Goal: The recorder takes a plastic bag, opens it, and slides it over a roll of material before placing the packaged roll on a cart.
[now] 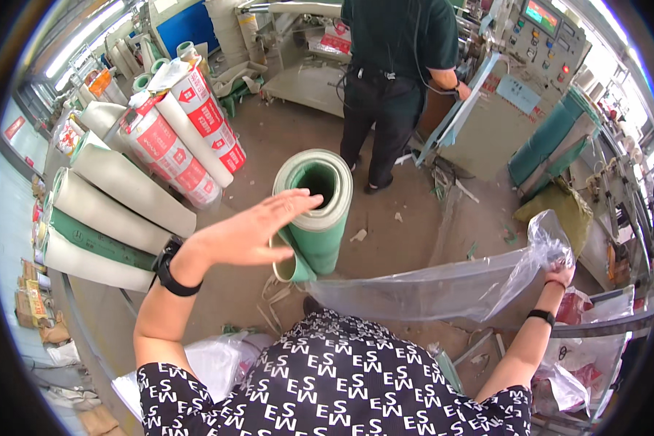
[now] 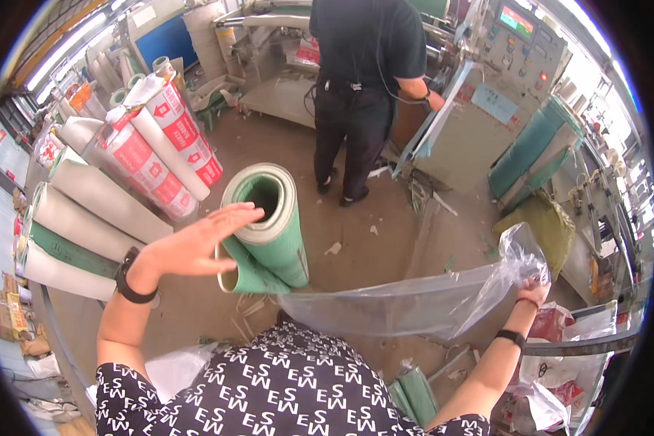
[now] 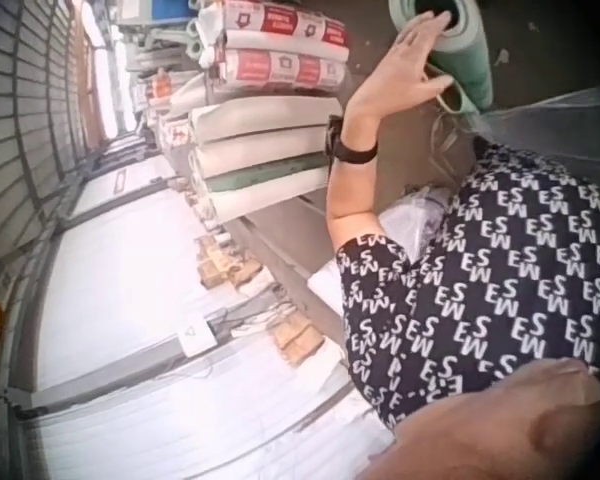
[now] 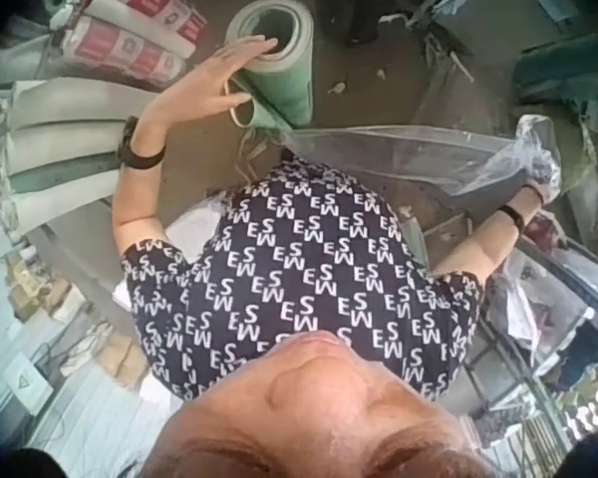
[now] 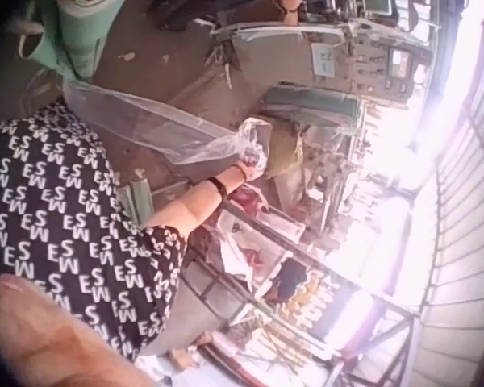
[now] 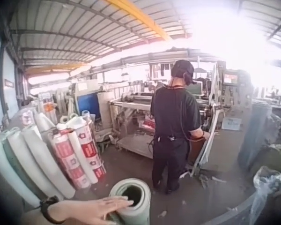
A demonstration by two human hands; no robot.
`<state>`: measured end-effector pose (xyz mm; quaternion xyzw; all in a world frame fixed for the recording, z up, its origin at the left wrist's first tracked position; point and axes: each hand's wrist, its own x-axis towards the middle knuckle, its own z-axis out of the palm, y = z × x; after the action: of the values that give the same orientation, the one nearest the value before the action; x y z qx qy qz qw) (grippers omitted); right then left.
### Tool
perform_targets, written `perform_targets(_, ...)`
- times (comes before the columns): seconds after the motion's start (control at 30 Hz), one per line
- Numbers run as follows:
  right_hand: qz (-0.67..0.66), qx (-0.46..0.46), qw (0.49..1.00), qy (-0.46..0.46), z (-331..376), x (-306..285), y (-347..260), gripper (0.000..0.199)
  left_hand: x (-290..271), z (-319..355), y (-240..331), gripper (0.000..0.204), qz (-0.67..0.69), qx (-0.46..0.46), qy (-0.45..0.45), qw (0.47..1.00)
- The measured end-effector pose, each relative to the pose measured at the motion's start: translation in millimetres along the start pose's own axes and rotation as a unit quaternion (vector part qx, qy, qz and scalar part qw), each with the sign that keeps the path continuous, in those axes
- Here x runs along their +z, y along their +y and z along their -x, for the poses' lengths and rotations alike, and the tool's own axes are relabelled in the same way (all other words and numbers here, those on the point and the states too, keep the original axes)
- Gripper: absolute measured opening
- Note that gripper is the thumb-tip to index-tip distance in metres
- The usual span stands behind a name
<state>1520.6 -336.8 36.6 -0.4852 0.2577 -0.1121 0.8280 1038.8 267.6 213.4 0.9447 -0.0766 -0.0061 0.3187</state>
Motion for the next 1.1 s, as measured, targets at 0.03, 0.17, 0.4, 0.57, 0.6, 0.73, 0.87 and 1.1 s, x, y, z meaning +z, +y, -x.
perform_targets(0.03, 0.022, -0.032, 0.999, -0.022, -36, -20, -18, 0.022, 0, 0, -1, 0.076, 0.010, 0.001, -0.007, 1.000)
perform_targets(0.17, 0.057, -0.158, 0.986, -0.008, -140, -80, -146, 0.015, 6, 1, 7, 0.077, 0.051, -0.013, -0.009, 0.999)
perform_targets(0.4, 0.016, -0.354, 0.934, -0.042, -152, -38, -331, 0.019, 42, 3, 52, 0.085, -0.154, -0.034, -0.012, 0.987)
perform_targets(0.57, 0.099, -0.292, 0.927, -0.214, -114, 24, -127, 0.032, 65, 4, 83, 0.085, -0.195, -0.064, 0.029, 0.978)
perform_targets(0.6, 0.134, -0.251, 0.935, -0.210, -87, 22, -77, 0.028, 71, 4, 83, 0.085, -0.194, -0.061, 0.030, 0.979)
perform_targets(0.73, 0.142, -0.080, 0.971, -0.176, -26, -18, 76, 0.033, 99, 0, 80, 0.041, -0.167, -0.020, 0.125, 0.978)
perform_targets(0.87, 0.221, 0.046, 0.953, -0.202, 26, -61, 159, 0.036, 127, -7, 80, 0.025, -0.331, -0.016, 0.236, 0.913)
perform_targets(1.1, 0.317, 0.096, 0.931, -0.156, 27, -87, 194, 0.038, 136, -19, 79, 0.036, -0.327, -0.013, 0.297, 0.897)
